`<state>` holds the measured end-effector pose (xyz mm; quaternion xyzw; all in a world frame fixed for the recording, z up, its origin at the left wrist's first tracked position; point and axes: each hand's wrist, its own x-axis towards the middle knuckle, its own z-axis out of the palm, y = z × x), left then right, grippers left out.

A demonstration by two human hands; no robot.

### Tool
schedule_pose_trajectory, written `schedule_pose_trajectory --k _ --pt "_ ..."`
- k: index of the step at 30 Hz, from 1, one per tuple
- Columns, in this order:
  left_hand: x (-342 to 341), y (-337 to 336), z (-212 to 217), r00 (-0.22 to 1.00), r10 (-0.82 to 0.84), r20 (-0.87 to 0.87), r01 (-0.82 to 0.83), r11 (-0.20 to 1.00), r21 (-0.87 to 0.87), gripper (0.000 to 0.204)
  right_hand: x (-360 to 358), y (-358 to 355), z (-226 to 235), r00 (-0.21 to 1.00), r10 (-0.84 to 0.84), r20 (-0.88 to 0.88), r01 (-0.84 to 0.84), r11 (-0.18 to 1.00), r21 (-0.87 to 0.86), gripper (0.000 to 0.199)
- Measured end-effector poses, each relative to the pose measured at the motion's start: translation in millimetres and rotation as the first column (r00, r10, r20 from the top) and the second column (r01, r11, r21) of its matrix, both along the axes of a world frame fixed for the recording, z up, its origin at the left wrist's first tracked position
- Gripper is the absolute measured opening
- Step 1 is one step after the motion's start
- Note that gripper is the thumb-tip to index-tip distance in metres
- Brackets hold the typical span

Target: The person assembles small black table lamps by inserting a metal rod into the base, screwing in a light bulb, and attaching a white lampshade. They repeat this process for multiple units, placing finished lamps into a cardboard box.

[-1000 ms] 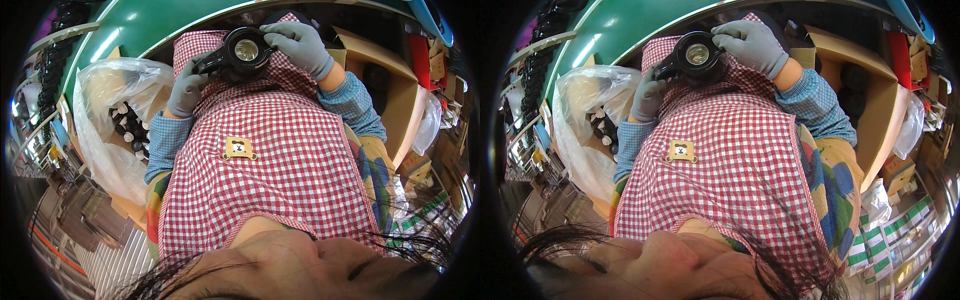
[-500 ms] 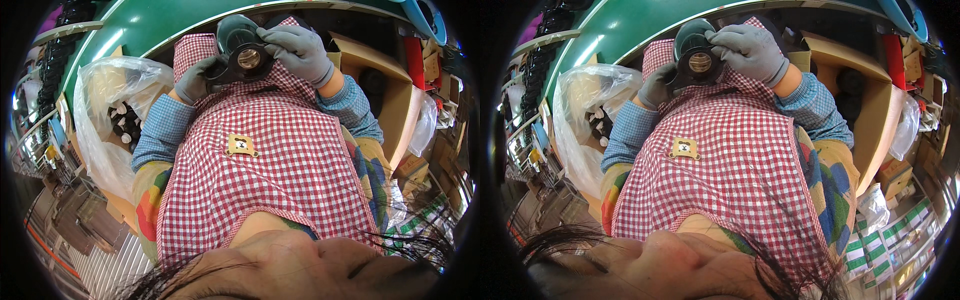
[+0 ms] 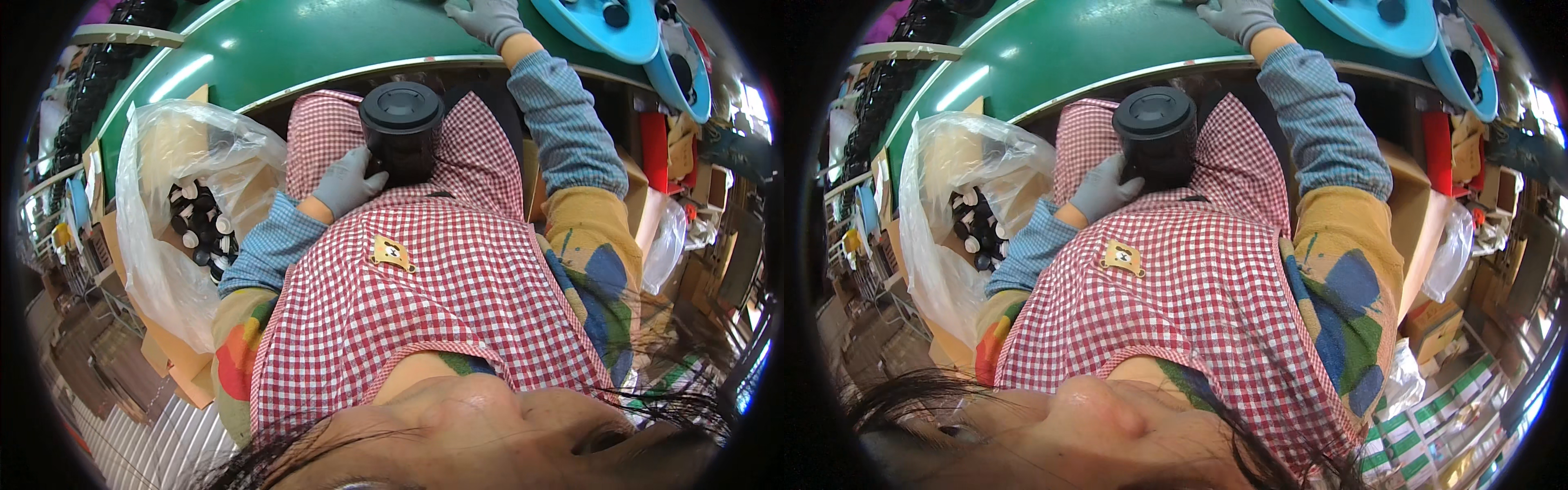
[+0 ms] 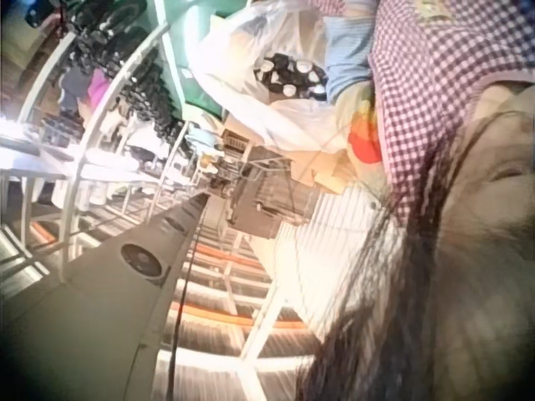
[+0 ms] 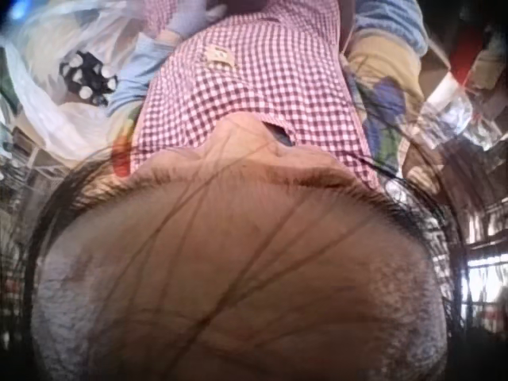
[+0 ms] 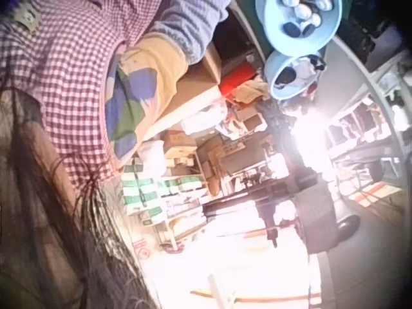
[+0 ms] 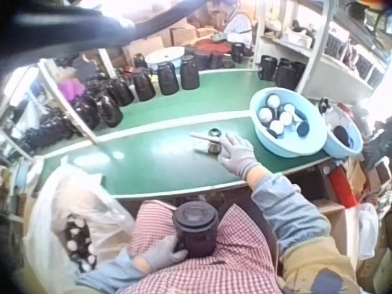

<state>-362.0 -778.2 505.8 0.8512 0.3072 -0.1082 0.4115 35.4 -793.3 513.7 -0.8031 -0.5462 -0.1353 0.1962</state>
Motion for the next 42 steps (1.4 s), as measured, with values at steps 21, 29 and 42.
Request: schedule_pose_trajectory --k 21,29,42 --pt "72.3 100.2 111.7 0.848 -0.49 0.201 0.335 0.79 0.513 0.039 -52.9 -77.9 59.0 0.266 0.384 -0.884 -0.706 0.702 0.092 0.051" --pt "49.2 29.4 146.1 0.914 -0.367 0.171 0.237 0.827 0.51 0.035 -62.9 -38.9 75.8 0.339 0.41 -0.847 -0.837 0.542 -0.073 0.055" --pt "41.9 22.1 139.9 0.925 -0.365 0.109 0.278 0.842 0.462 0.026 -81.3 -54.0 69.0 0.589 0.658 -0.47 -0.795 0.577 -0.188 0.057"
